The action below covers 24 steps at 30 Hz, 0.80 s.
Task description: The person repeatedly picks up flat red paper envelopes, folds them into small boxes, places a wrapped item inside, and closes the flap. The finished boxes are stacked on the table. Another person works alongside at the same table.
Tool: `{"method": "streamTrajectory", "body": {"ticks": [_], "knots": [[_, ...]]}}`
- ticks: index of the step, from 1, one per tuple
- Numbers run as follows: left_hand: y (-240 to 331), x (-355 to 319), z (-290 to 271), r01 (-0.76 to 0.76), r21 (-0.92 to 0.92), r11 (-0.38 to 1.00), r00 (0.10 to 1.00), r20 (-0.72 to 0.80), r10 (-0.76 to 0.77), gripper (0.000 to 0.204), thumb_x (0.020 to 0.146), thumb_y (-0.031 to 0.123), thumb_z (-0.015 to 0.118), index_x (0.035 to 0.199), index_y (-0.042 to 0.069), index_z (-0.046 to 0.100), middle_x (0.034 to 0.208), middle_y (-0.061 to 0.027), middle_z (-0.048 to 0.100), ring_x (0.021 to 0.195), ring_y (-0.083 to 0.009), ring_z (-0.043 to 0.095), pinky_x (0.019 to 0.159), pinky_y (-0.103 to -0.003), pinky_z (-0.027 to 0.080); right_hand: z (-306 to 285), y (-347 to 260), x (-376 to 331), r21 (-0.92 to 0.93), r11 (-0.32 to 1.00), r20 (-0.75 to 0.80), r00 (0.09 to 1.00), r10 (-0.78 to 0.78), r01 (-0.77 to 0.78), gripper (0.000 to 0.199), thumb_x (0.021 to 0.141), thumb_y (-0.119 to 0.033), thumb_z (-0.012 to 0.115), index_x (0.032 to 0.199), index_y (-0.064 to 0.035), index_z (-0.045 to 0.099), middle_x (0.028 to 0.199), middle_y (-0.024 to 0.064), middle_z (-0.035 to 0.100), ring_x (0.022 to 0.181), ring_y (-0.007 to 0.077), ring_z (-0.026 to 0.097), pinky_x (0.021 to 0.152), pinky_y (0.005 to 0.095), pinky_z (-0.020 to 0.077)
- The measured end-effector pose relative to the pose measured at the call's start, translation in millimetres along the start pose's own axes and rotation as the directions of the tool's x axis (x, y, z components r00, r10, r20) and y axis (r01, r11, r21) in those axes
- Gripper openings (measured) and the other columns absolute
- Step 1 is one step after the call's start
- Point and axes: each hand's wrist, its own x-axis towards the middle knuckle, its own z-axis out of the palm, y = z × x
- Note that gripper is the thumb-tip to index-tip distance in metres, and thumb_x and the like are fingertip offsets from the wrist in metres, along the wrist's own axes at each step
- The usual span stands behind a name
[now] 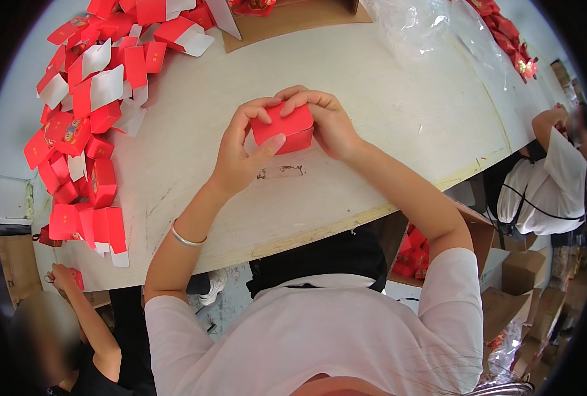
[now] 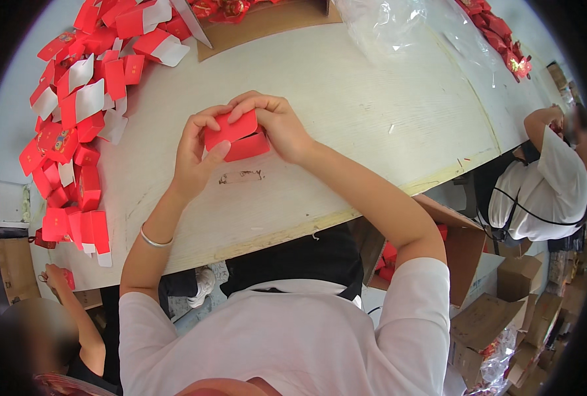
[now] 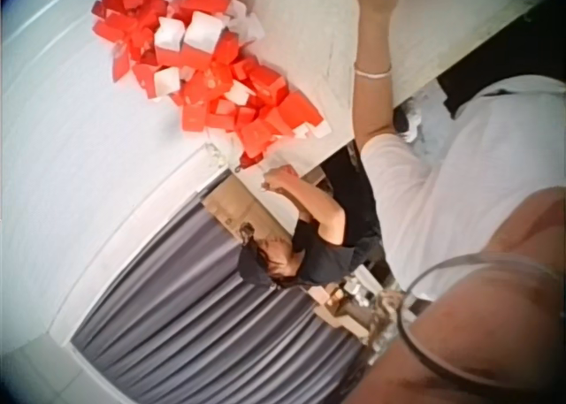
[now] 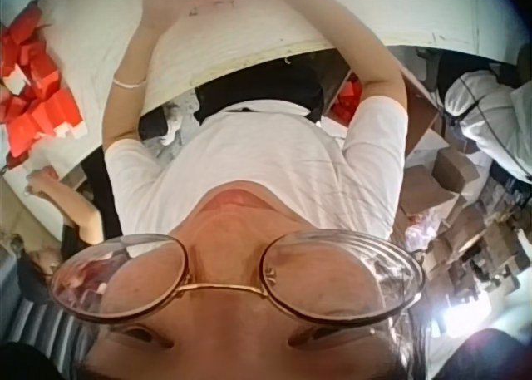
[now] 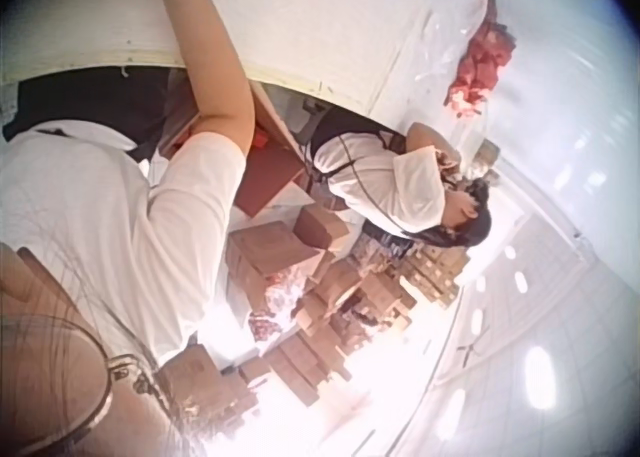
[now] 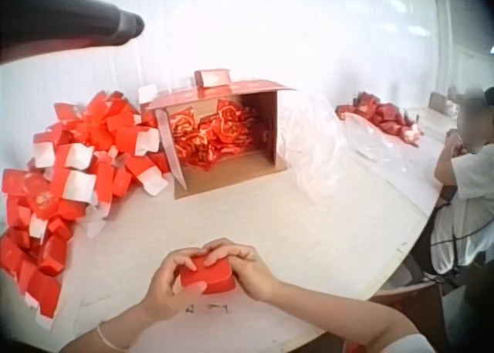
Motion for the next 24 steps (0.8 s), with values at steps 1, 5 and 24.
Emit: {"method": "streamTrajectory", "body": {"ticks": [1,5,24], "knots": [[2.7,-0.6,1.2,0.001,0.074,0.997,1.0,0.007,-0.001,0.025,0.085,0.01,0.055,0.108,0.005,0.044,0.126,-0.0154,0.046,0.117,-0.0218,0.042,0.1,-0.036,0.032,-1.6,-1.7,-0.2,0.011,1.0,0.027,1.0,0.003,-0.003,0.03,0.074,0.006,0.041,0.091,-0.0015,0.065,0.111,0.0097,0.053,0.098,0.0225,0.053,0.086,0.0314,0.0442],[4.1,1.8,-0.2,0.003,0.079,0.997,1.0,0.0,-0.003,0.033,0.083,0.008,0.059,0.114,0.003,0.047,0.122,-0.0132,0.049,0.114,-0.0215,0.046,0.096,-0.034,0.036,-2.5,-24.0,-11.7,-0.512,0.843,0.197,0.978,-0.072,0.165,0.032,0.085,-0.013,0.049,0.115,-0.0063,0.059,0.118,0.0108,0.051,0.11,0.0247,0.048,0.094,0.0357,0.0381],[-13.2,-1.5,-15.8,-0.458,0.63,0.627,0.881,0.227,0.415,0.034,0.076,0.007,0.064,0.11,0.009,0.061,0.121,-0.0125,0.054,0.115,-0.0324,0.048,0.092,-0.037,0.044,-0.3,-23.4,-25.9,-0.868,0.029,0.477,0.85,-0.222,0.495,0.041,0.082,-0.01,0.058,0.122,-0.0073,0.051,0.126,0.0215,0.043,0.109,0.0362,0.049,0.09,0.0377,0.0435]]}}
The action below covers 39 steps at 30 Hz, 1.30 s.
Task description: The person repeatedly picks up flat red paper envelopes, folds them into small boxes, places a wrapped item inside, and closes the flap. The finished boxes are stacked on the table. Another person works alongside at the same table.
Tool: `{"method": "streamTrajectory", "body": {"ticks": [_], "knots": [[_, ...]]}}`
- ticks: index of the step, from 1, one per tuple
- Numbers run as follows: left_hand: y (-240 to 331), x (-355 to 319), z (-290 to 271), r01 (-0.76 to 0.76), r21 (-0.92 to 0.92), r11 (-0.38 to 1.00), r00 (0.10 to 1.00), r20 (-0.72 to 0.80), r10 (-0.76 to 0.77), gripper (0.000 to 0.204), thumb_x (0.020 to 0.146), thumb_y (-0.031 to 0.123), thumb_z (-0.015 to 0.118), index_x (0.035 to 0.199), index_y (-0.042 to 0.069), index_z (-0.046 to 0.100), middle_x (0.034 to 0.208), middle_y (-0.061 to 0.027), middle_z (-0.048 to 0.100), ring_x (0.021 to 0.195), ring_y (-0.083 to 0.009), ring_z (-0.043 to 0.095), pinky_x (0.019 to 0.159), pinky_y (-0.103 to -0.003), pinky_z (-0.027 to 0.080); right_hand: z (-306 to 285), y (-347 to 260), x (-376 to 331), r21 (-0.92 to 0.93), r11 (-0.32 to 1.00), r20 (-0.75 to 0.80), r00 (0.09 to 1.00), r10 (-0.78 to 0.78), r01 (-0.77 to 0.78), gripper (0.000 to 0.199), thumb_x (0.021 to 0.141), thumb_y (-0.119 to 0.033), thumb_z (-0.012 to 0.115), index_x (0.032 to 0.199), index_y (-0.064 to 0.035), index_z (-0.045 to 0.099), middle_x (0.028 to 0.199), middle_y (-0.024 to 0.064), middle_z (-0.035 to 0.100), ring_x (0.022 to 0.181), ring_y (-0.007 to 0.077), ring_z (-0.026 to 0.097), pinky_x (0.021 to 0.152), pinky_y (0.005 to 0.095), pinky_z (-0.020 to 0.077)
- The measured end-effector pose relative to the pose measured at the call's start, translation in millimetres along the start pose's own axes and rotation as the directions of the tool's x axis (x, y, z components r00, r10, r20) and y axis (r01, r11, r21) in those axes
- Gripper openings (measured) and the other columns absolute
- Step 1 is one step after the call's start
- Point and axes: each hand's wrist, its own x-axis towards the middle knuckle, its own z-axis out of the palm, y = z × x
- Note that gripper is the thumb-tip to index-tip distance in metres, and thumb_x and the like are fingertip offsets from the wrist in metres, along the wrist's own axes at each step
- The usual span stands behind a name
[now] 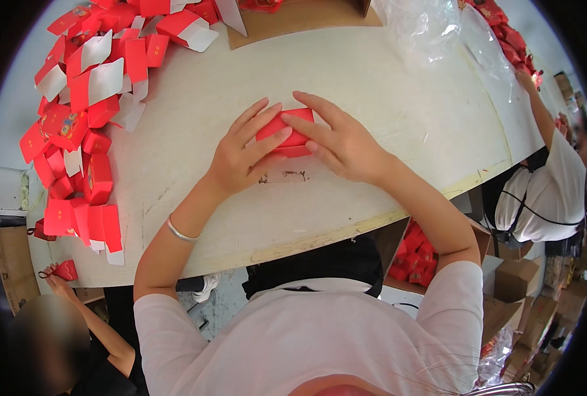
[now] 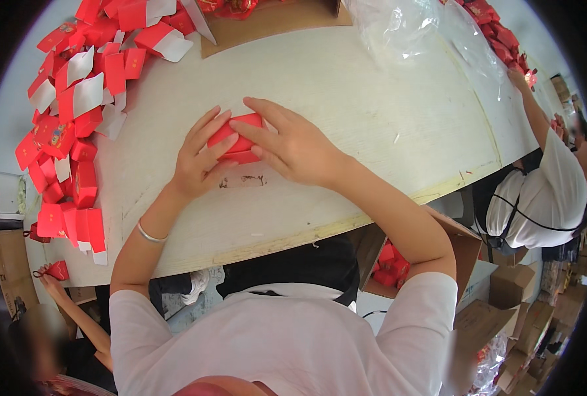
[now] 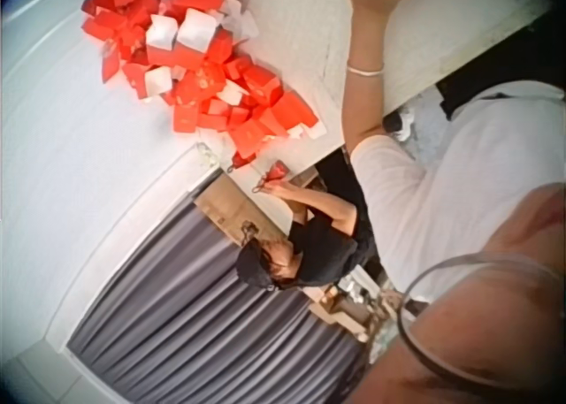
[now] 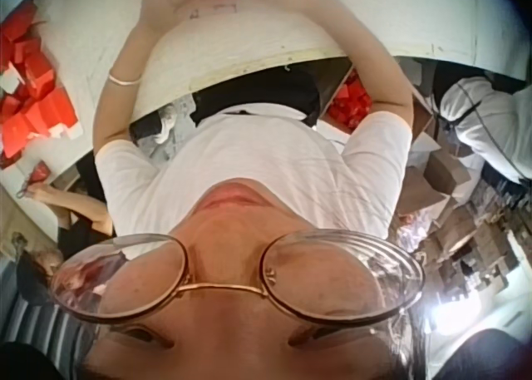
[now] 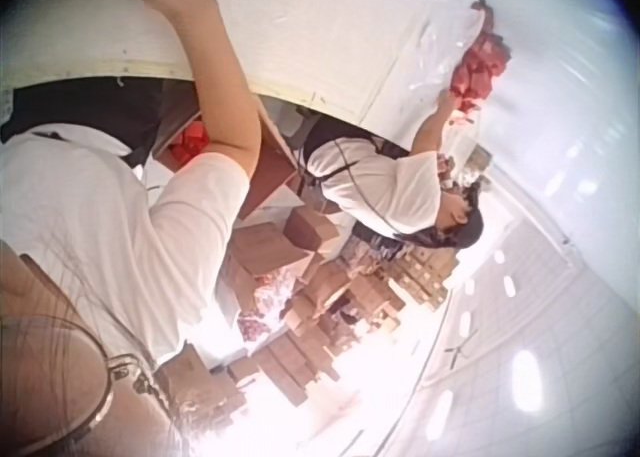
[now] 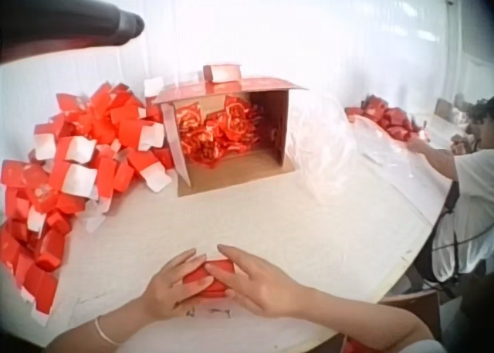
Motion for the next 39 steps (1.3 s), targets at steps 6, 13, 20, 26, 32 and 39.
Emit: {"method": "streamTrajectory", "body": {"ticks": [6,13,20,26,32,39], "knots": [[5.3,0.4,5.6,0.029,-0.017,0.999,0.999,-0.027,-0.03,0.036,0.072,0.007,0.067,0.108,0.012,0.062,0.121,-0.0132,0.053,0.114,-0.0326,0.049,0.091,-0.039,0.046,16.7,8.5,-7.9,0.06,0.997,-0.058,0.997,0.047,-0.044,0.047,0.074,-0.01,0.065,0.119,-0.0067,0.054,0.124,0.0213,0.045,0.107,0.0354,0.05,0.09,0.0363,0.0429],[-12.0,0.1,-51.4,0.275,0.021,0.961,0.943,-0.199,-0.266,0.037,0.077,0.016,0.065,0.11,0.004,0.055,0.122,-0.0137,0.052,0.117,-0.031,0.046,0.102,-0.045,0.03,-113.8,-18.4,-40.6,0.237,0.706,0.451,0.719,0.529,-0.668,0.031,0.073,-0.006,0.065,0.104,-0.0062,0.065,0.101,0.0119,0.056,0.091,0.0215,0.054,0.082,0.03,0.0422],[-125.1,27.3,-86.0,0.378,0.602,0.704,0.912,-0.11,-0.395,0.048,0.074,0.017,0.066,0.119,0.009,0.05,0.129,-0.0162,0.043,0.124,-0.0318,0.037,0.101,-0.043,0.03,-217.7,-48.8,-120.2,0.003,0.639,0.54,0.539,0.646,-0.769,0.045,0.076,-0.026,0.069,0.113,-0.0028,0.058,0.114,0.0109,0.057,0.111,0.0258,0.05,0.095,0.0333,0.0362],[-200.4,60.9,-54.3,0.063,0.901,0.428,0.891,0.142,-0.431,0.063,0.071,0.014,0.065,0.13,0.014,0.043,0.132,-0.0144,0.041,0.124,-0.031,0.035,0.103,-0.05,0.025,-160.7,22.6,-54.7,0.297,0.614,0.299,0.682,0.667,-0.731,0.025,0.084,-0.006,0.056,0.109,-0.0012,0.057,0.114,0.0071,0.055,0.106,0.0179,0.051,0.092,0.031,0.0401],[-244.6,60.8,-62.2,-0.174,0.888,0.426,0.823,0.368,-0.433,0.036,0.07,0.005,0.058,0.106,0.008,0.057,0.132,-0.014,0.041,0.125,-0.0279,0.035,0.105,-0.05,0.023,-57.4,124.9,52.1,0.093,0.916,0.121,0.918,0.378,-0.389,0.028,0.083,0.001,0.054,0.11,-0.0034,0.057,0.118,0.0096,0.053,0.107,0.0231,0.051,0.088,0.0312,0.0416],[-154.1,67.8,-81.5,-0.139,0.66,0.738,0.921,0.361,-0.149,0.009,0.069,0.007,0.06,0.061,0.004,0.059,0.124,-0.0112,0.049,0.123,-0.0261,0.038,0.106,-0.051,0.024,48.5,266.8,191.4,-0.12,0.914,-0.363,0.874,0.323,-0.388,0.035,0.081,-0.022,0.057,0.113,-0.0076,0.056,0.107,0.018,0.058,0.095,0.036,0.056,0.081,0.0437,0.0463]]}}
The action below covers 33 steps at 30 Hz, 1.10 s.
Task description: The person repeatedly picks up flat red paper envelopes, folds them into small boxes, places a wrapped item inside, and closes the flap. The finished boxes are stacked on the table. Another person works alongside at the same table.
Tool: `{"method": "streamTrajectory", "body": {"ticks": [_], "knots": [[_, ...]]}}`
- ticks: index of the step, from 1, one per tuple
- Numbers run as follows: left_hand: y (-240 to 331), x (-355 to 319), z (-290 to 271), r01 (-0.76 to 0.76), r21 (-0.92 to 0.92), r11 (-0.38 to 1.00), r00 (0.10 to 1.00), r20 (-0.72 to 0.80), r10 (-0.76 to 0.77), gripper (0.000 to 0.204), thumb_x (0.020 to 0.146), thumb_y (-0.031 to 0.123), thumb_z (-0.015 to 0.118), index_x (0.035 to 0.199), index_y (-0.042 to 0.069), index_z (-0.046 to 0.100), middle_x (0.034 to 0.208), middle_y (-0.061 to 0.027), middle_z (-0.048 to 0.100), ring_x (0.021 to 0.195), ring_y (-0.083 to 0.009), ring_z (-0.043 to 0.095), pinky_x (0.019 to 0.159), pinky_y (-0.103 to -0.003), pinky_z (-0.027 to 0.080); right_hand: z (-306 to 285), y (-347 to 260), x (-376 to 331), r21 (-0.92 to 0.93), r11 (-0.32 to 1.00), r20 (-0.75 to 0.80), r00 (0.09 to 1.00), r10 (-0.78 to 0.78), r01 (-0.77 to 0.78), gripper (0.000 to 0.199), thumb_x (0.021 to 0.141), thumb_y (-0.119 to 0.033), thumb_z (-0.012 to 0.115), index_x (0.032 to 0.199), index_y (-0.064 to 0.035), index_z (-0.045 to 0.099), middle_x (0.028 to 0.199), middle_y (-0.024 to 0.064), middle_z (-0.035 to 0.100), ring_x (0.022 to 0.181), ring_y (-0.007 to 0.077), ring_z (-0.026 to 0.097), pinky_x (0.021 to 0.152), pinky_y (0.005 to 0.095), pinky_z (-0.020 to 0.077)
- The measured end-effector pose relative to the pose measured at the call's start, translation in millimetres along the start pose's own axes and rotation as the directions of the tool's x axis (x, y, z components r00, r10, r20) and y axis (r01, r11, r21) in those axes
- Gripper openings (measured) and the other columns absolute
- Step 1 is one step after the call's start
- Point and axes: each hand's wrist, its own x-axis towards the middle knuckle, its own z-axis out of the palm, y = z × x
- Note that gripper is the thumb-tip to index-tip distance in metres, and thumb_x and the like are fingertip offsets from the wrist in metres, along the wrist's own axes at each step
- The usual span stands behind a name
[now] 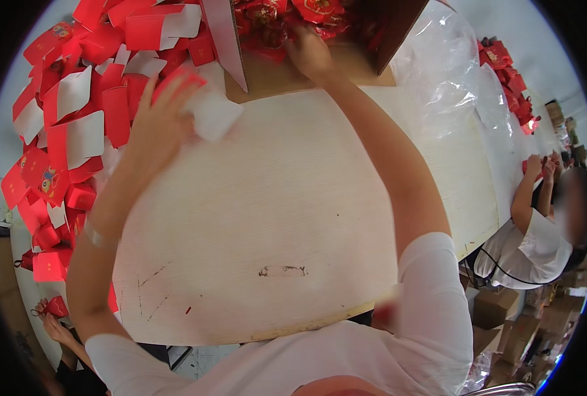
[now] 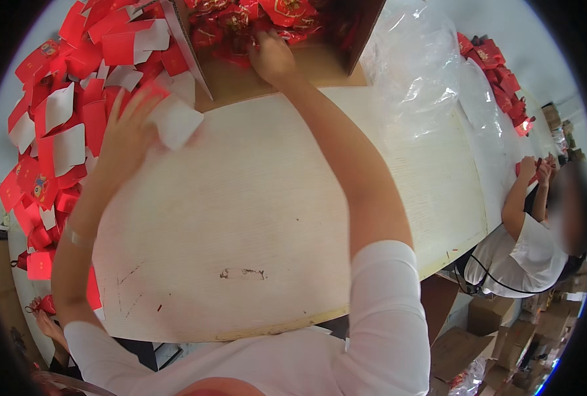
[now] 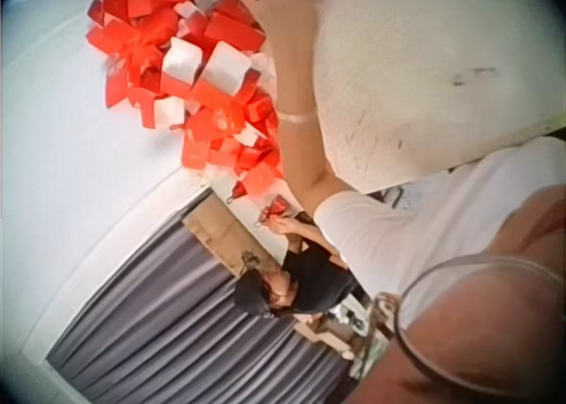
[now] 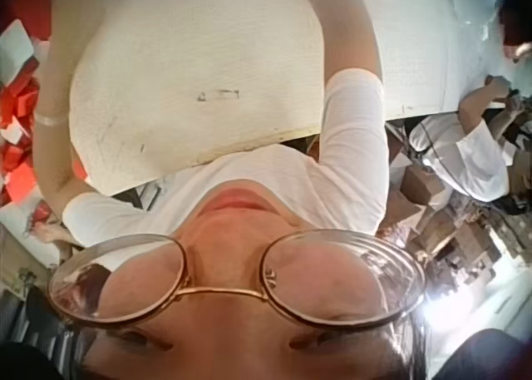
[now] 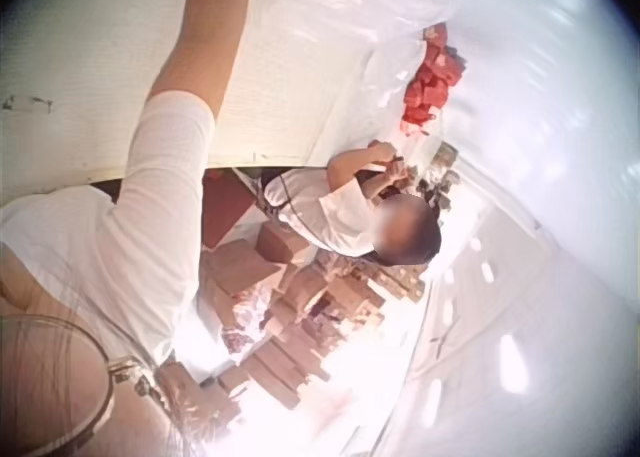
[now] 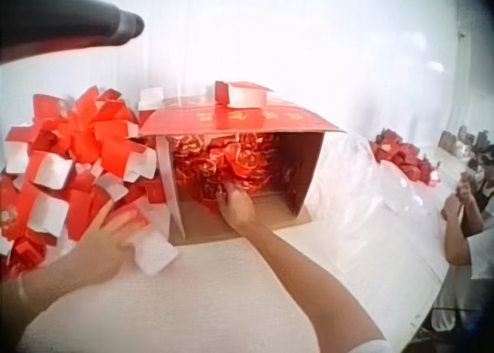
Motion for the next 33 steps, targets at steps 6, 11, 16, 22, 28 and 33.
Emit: {"method": "streamTrajectory", "body": {"ticks": [6,11,16,22,28,33], "knots": [[131.9,-43.1,-73.0,0.123,-0.442,0.888,0.988,0.139,-0.067,0.021,0.061,0.021,0.073,0.065,0.008,0.057,0.13,-0.0123,0.046,0.127,-0.0331,0.035,0.103,-0.061,0.017,23.4,-19.7,20.8,-0.19,0.982,0.277,0.959,0.066,-0.012,0.036,0.08,-0.025,0.057,0.114,-0.0121,0.054,0.101,0.0163,0.061,0.094,0.0325,0.059,0.08,0.0433,0.0478],[135.8,-46.3,-83.7,0.261,-0.703,0.662,0.957,0.28,-0.08,0.056,0.066,0.036,0.073,0.11,0.009,0.053,0.137,-0.0157,0.036,0.129,-0.0358,0.031,0.105,-0.056,0.017,-22.6,-10.7,-28.8,-0.132,0.989,0.441,0.898,0.003,0.061,0.031,0.079,-0.022,0.056,0.107,-0.0088,0.059,0.103,0.0168,0.061,0.096,0.0327,0.059,0.08,0.0429,0.0479],[122.3,-52.0,-76.5,0.584,-0.602,0.545,0.753,0.653,-0.086,0.091,0.067,0.054,0.069,0.136,0.006,0.032,0.14,-0.0216,0.028,0.129,-0.037,0.028,0.105,-0.045,0.025,-49.7,-38.6,-37.3,-0.095,0.962,0.229,0.935,0.27,-0.254,0.047,0.081,-0.041,0.055,0.111,-0.0049,0.058,0.113,0.0212,0.055,0.102,0.0361,0.054,0.085,0.0426,0.0457],[127.7,-65.6,-103.0,0.536,-0.366,0.761,0.727,0.659,-0.195,0.091,0.065,0.048,0.073,0.134,0.002,0.034,0.136,-0.0248,0.033,0.125,-0.0367,0.035,0.101,-0.039,0.033,-3.1,-62.4,-49.5,-0.336,0.929,0.258,0.933,0.252,-0.157,0.053,0.081,-0.045,0.054,0.121,-0.01,0.051,0.119,0.0188,0.052,0.108,0.0346,0.051,0.091,0.0434,0.0404],[150.7,-87.0,-101.7,0.646,-0.619,0.447,0.727,0.677,-0.115,0.081,0.066,0.037,0.075,0.128,-0.001,0.04,0.128,-0.024,0.042,0.12,-0.0353,0.04,0.096,-0.036,0.038,-52.6,-66.6,-89.8,-0.106,0.984,0.335,0.927,0.171,-0.143,0.042,0.078,-0.027,0.062,0.117,-0.0131,0.052,0.099,0.016,0.06,0.092,0.0306,0.058,0.079,0.0372,0.0446],[169.2,-78.4,-111.7,0.667,-0.716,0.206,0.744,0.622,-0.246,0.077,0.065,0.02,0.078,0.127,0.0,0.036,0.122,-0.0177,0.045,0.116,-0.0304,0.043,0.094,-0.037,0.04,-137.6,-79.7,-136.8,0.485,0.649,0.385,0.81,0.443,-0.585,0.039,0.078,-0.021,0.063,0.111,-0.0045,0.052,0.09,0.0068,0.06,0.079,0.0156,0.056,0.067,0.0294,0.0425]]}}
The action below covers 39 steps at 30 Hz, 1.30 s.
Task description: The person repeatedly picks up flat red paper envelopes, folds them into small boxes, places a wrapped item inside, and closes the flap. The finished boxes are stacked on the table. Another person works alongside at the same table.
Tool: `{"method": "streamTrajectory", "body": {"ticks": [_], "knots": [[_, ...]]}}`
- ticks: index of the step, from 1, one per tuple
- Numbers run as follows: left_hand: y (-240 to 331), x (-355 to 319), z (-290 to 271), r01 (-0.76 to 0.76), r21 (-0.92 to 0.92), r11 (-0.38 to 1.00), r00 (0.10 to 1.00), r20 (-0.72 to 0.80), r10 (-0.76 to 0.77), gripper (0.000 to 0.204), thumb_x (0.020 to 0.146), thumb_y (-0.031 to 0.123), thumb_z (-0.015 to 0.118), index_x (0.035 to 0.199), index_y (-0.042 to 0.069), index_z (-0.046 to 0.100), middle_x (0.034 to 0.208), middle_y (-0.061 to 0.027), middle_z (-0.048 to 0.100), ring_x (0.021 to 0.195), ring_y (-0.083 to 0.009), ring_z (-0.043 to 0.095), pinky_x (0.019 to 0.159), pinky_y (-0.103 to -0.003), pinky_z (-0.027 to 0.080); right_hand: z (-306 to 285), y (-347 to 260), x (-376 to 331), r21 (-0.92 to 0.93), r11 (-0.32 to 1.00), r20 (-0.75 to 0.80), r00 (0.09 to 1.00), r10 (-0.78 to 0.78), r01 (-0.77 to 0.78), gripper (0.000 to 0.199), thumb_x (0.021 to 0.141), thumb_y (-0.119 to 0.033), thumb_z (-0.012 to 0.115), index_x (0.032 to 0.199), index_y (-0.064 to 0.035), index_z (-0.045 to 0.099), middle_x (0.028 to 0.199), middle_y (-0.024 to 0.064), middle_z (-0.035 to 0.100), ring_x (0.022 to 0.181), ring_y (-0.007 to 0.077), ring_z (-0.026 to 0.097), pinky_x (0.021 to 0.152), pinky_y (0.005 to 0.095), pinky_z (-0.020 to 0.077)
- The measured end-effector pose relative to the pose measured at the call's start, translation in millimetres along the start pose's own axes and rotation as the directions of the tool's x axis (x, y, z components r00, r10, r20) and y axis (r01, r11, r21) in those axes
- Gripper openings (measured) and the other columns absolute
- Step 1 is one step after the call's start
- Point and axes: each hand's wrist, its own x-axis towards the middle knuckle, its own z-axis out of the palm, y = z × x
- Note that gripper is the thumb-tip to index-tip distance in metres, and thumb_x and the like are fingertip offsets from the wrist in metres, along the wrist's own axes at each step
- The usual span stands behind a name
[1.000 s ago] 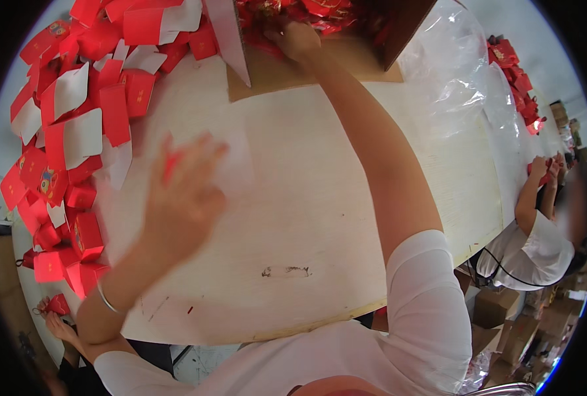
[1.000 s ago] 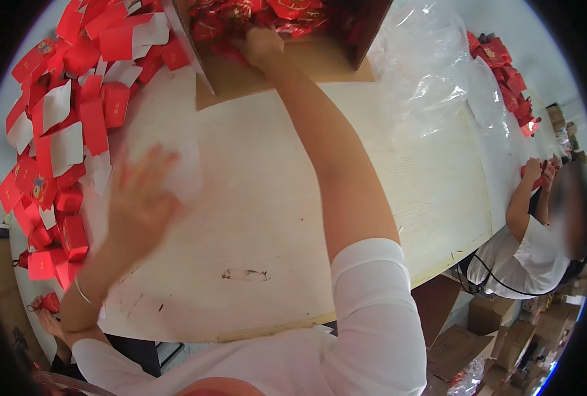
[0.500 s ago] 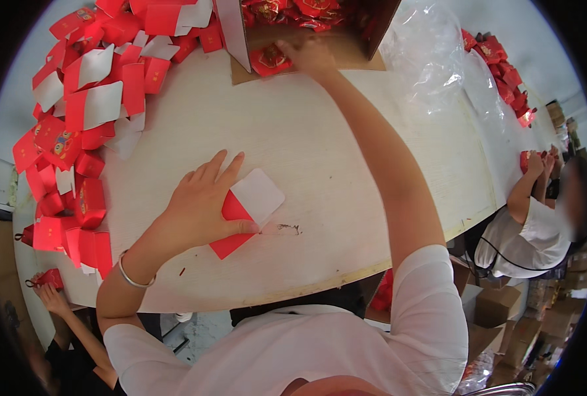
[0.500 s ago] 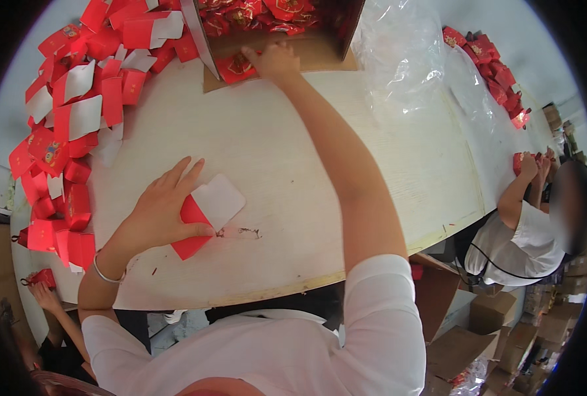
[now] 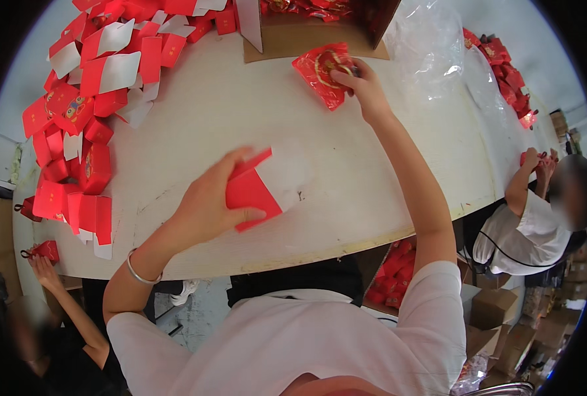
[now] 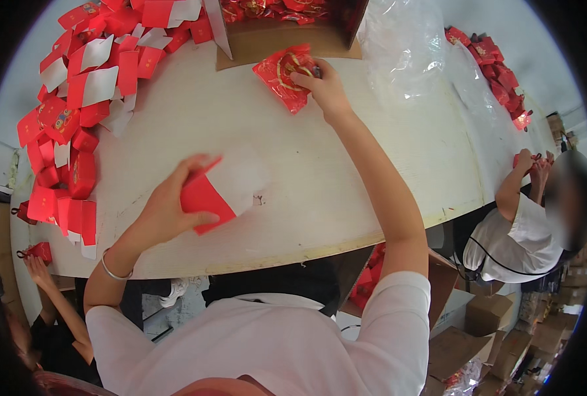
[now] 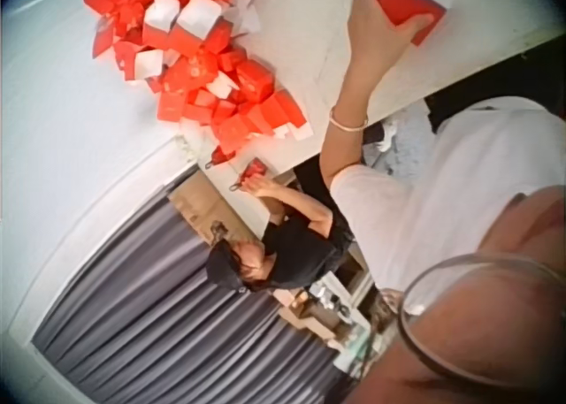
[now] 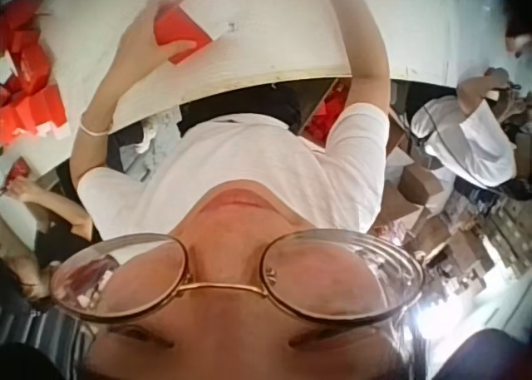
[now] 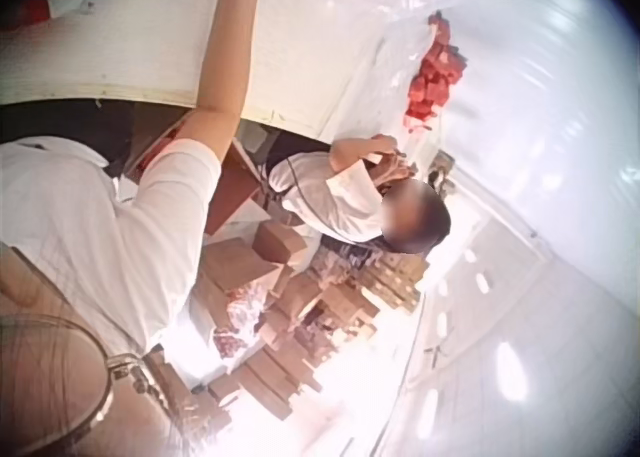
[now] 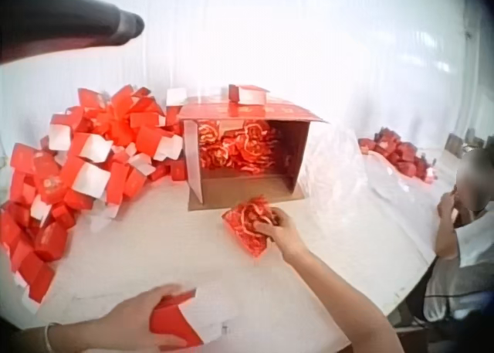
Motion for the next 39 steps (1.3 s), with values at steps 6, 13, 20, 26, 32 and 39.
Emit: {"method": "streamTrajectory", "body": {"ticks": [6,13,20,26,32,39], "knots": [[-21.8,49.3,46.4,-0.328,-0.401,0.855,0.917,-0.353,0.185,0.079,0.065,0.011,0.079,0.126,0.004,0.029,0.117,-0.0124,0.044,0.115,-0.0232,0.044,0.092,-0.037,0.042,10.3,-79.6,-98.3,0.592,0.749,-0.122,0.952,-0.282,0.298,0.039,0.081,-0.009,0.057,0.118,-0.0011,0.046,0.105,0.0087,0.056,0.1,0.0151,0.053,0.087,0.0287,0.0409],[-35.8,68.4,71.8,-0.306,-0.455,0.836,0.934,-0.316,0.169,0.077,0.066,0.012,0.079,0.121,0.006,0.026,0.118,-0.0137,0.044,0.113,-0.0233,0.046,0.093,-0.036,0.042,41.0,-53.8,-128.4,0.127,0.755,0.043,0.756,-0.653,0.644,0.057,0.074,0.001,0.066,0.125,-0.0046,0.041,0.117,0.0115,0.05,0.102,0.0217,0.05,0.089,0.0314,0.0411],[-27.4,65.5,64.8,-0.291,-0.413,0.863,0.934,-0.319,0.163,0.066,0.068,0.01,0.076,0.119,0.005,0.035,0.118,-0.0115,0.047,0.114,-0.0241,0.046,0.094,-0.037,0.042,12.4,-62.5,-124.1,-0.361,0.483,0.371,0.598,-0.711,0.798,0.044,0.065,0.005,0.067,0.107,-0.0035,0.059,0.105,0.012,0.056,0.081,0.0266,0.056,0.069,0.0336,0.0457],[-25.6,63.8,63.0,-0.318,-0.399,0.86,0.927,-0.321,0.194,0.064,0.068,0.008,0.076,0.118,0.005,0.036,0.116,-0.0103,0.049,0.112,-0.022,0.048,0.092,-0.035,0.043,22.1,-90.5,-136.3,-0.543,0.473,0.412,0.711,-0.569,0.693,0.032,0.066,0.004,0.064,0.097,-0.0019,0.06,0.089,0.0114,0.054,0.074,0.0253,0.058,0.063,0.0331,0.0473],[-27.4,63.8,70.1,-0.319,-0.365,0.875,0.93,-0.297,0.216,0.066,0.067,0.01,0.077,0.118,0.006,0.037,0.115,-0.0088,0.05,0.107,-0.02,0.052,0.089,-0.032,0.045,29.0,-96.1,-124.2,-0.683,0.085,0.667,0.666,-0.333,0.726,0.025,0.068,-0.005,0.066,0.092,-0.0027,0.058,0.086,0.0086,0.055,0.075,0.0259,0.055,0.065,0.0354,0.0453],[-30.8,65.1,68.7,-0.25,-0.439,0.863,0.95,-0.283,0.131,0.066,0.067,0.011,0.077,0.118,0.005,0.036,0.113,-0.0093,0.051,0.102,-0.0195,0.054,0.087,-0.032,0.046,32.3,-97.6,-129.2,-0.601,-0.015,0.669,0.493,-0.556,0.799,0.03,0.067,-0.011,0.064,0.093,0.0015,0.059,0.094,0.0133,0.055,0.087,0.0254,0.055,0.072,0.0324,0.0465]]}}
